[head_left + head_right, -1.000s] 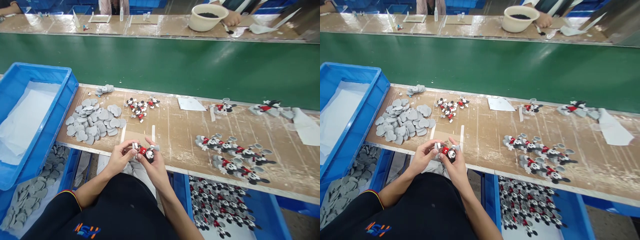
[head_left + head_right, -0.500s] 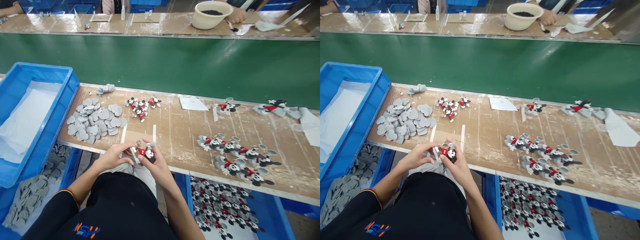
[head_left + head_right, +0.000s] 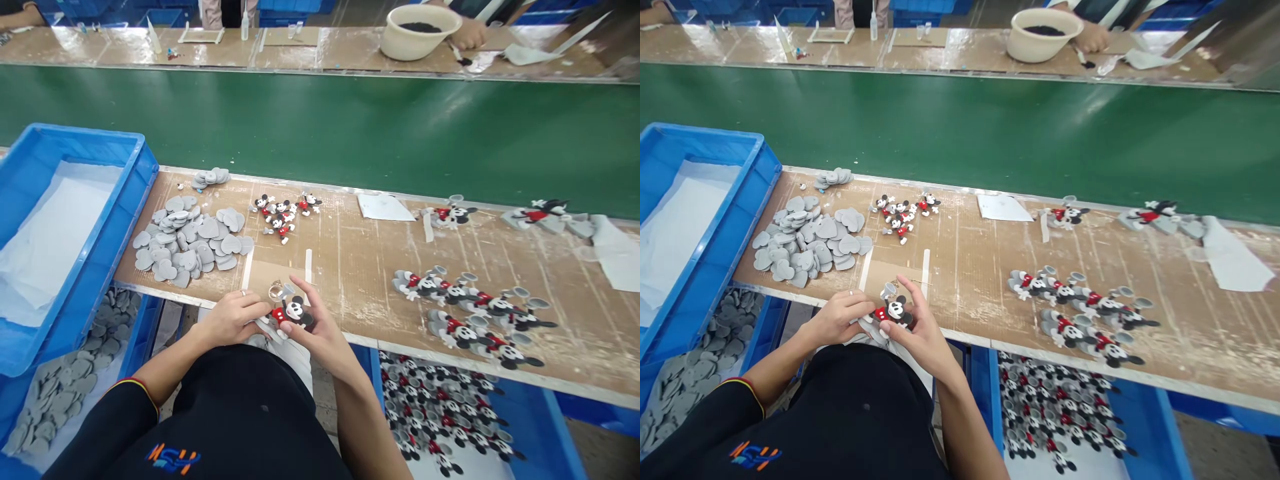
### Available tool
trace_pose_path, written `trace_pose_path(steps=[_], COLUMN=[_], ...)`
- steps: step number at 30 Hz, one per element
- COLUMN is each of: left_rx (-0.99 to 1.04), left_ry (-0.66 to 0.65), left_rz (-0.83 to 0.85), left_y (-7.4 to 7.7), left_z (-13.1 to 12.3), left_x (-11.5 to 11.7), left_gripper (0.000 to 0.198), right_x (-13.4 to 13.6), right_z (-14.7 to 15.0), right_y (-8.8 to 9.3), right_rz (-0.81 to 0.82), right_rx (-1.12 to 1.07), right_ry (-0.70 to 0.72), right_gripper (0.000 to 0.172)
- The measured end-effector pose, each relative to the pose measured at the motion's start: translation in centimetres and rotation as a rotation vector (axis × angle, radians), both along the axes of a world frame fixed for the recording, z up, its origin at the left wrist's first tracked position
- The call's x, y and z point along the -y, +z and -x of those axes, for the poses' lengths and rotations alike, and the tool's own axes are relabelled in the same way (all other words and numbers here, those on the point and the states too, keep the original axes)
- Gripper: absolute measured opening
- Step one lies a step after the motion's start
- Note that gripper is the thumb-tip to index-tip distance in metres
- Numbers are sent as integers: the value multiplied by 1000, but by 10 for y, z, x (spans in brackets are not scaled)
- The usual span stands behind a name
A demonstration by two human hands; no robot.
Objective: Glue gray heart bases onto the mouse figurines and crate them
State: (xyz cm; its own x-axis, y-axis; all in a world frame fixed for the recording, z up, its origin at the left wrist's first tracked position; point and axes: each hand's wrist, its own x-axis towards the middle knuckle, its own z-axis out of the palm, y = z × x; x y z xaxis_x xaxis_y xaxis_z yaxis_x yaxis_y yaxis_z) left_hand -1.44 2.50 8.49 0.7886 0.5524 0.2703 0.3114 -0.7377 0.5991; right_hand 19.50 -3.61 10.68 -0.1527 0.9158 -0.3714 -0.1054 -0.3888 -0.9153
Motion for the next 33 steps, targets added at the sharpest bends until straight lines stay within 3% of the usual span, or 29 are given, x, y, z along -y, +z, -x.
trace_pose_path(steps=[4, 8, 11, 22, 33], left_rx=[87, 107, 107, 142, 12], left_ry=[87, 104, 107, 123, 63], left_rz=[-109, -160, -177, -244, -192], left_y=[-2, -5, -4, 11, 0], left_z=[2, 3, 2, -9, -2], left_x=[0, -1, -2, 3, 9], left_gripper=[31, 25, 23, 25, 33], right_x=[10, 14, 13, 14, 13], right_z=[8, 15, 17, 12, 18], right_y=[-8, -14, -13, -5, -8], right_rz=[-55, -71, -86, -16, 33], right_rx=[-146, -78, 6, -12, 45], right_ry=[-93, -111, -115, -58, -11], right_gripper=[80, 38, 29, 33, 42])
